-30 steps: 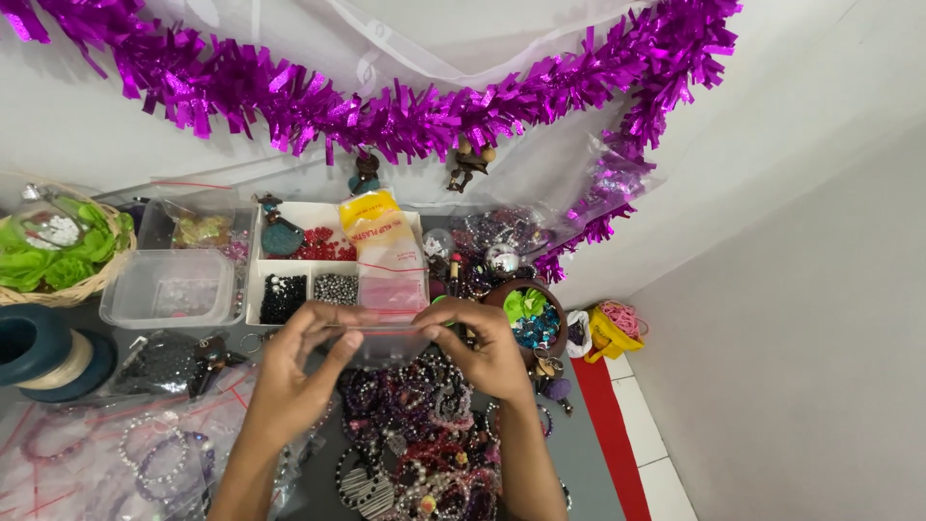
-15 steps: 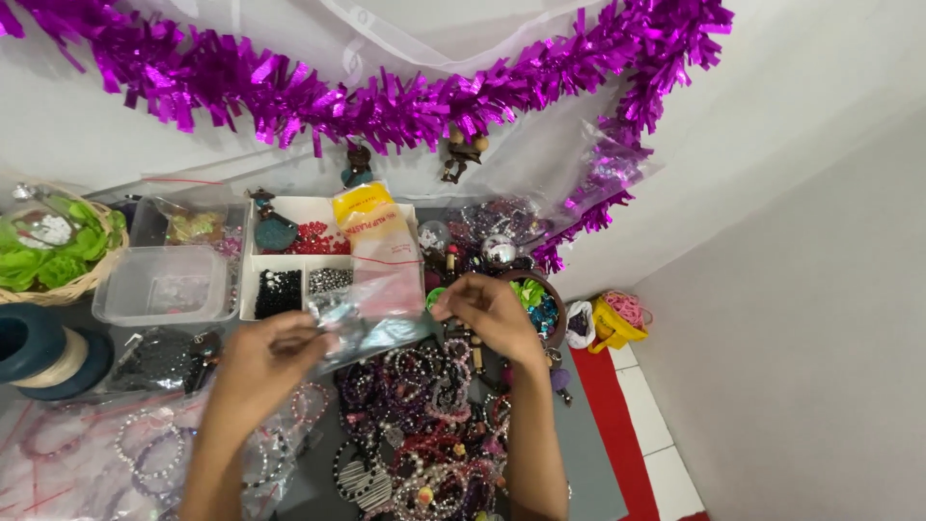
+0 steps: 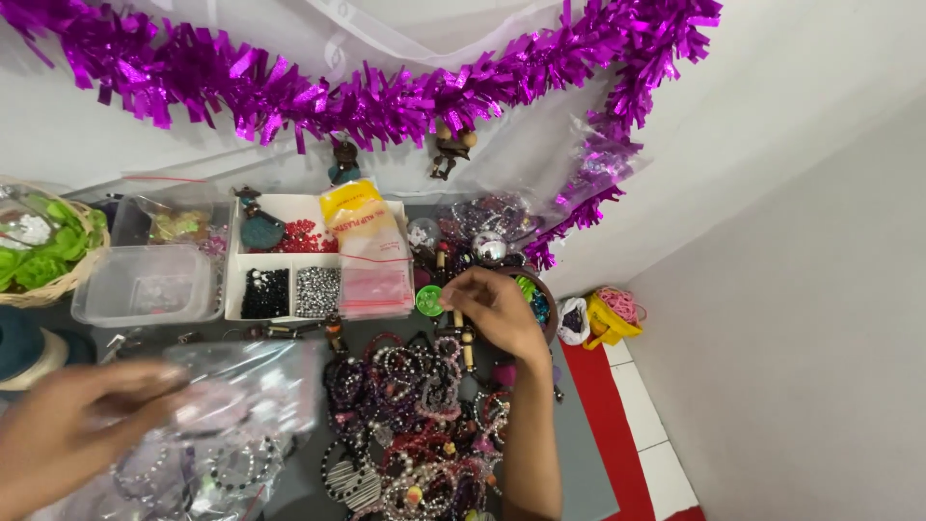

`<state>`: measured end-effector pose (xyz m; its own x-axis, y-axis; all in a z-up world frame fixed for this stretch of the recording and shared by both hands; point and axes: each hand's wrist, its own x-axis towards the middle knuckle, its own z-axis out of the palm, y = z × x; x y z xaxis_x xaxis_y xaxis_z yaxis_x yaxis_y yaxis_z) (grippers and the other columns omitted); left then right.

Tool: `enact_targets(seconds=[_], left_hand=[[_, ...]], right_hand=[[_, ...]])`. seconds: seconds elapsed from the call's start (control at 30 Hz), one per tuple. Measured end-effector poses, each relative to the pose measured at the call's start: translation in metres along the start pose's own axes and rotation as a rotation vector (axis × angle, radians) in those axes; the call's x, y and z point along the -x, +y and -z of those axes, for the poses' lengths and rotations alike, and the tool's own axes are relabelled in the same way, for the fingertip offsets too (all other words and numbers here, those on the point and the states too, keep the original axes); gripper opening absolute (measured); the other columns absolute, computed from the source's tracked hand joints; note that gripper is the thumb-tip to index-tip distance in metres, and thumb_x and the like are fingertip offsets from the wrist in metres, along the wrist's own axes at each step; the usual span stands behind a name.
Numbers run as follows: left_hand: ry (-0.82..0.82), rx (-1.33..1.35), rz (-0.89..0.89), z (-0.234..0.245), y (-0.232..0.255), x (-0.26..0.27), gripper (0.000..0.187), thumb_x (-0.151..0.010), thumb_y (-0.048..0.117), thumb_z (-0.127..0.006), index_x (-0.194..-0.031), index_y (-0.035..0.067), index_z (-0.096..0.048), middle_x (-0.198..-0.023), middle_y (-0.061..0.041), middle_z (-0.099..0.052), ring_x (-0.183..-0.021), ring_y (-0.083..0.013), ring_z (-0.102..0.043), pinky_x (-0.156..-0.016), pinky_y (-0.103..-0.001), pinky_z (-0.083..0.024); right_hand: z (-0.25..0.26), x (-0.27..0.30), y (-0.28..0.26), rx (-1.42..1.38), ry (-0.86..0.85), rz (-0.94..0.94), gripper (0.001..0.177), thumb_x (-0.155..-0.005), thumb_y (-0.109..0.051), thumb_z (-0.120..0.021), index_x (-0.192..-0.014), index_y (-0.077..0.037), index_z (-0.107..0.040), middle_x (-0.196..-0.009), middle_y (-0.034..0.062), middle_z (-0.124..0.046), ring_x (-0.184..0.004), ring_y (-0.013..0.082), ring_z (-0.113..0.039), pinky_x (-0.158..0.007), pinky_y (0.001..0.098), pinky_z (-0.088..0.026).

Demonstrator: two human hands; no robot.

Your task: The person is picking up a beaded bracelet and carefully placing it inside a small, clear plastic packaging bag.

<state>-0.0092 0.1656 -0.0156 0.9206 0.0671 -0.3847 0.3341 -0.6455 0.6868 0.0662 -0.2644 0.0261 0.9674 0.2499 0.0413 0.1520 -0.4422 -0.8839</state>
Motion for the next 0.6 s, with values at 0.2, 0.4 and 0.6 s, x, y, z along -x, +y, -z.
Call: enact_targets(seconds=[0.2, 0.4, 0.6], left_hand=[[0.335, -0.148, 0.107, -0.038, -0.303, -0.096, 0.043, -0.092, 0.009, -0.082, -0.135, 0.013, -0.079, -0.09, -0.018, -0.088, -0.068, -0.032, -0.083, -0.063, -0.042, -0.07], [0.427, -0.291, 0.053, -0.046, -0.255, -0.07, 0.055, -0.081, 0.013, -0.087, -0.135, 0.012, -0.077, -0.128, -0.019, -0.076, -0.111, -0.0382, -0.075, -0.075, -0.05, -0.069], [0.588, -0.351, -0.11, -0.051, -0.276, -0.087, 0.051, -0.081, 0.004, -0.078, -0.131, 0.012, -0.08, -0.128, -0.014, -0.078, -0.126, -0.0345, -0.068, -0.116, -0.043, -0.048]], right_hand=[[0.001, -0.002, 0.0, 0.094, 0.035, -0.099, 0.01, -0.094, -0.018, -0.068, -0.097, -0.01, -0.074, -0.09, 0.0034, -0.079, -0.079, 0.0128, -0.074, -0.072, 0.0254, -0.06], [-0.019, -0.014, 0.014, 0.192, 0.099, 0.013, 0.016, -0.092, -0.022, -0.072, -0.101, -0.01, -0.07, -0.094, 0.0053, -0.075, -0.081, 0.0177, -0.072, -0.073, 0.0301, -0.061], [-0.058, -0.03, 0.023, 0.434, -0.015, 0.281, 0.021, -0.095, -0.014, -0.065, -0.115, -0.009, -0.07, -0.118, 0.0102, -0.072, -0.116, 0.0275, -0.064, -0.106, 0.0434, -0.05]])
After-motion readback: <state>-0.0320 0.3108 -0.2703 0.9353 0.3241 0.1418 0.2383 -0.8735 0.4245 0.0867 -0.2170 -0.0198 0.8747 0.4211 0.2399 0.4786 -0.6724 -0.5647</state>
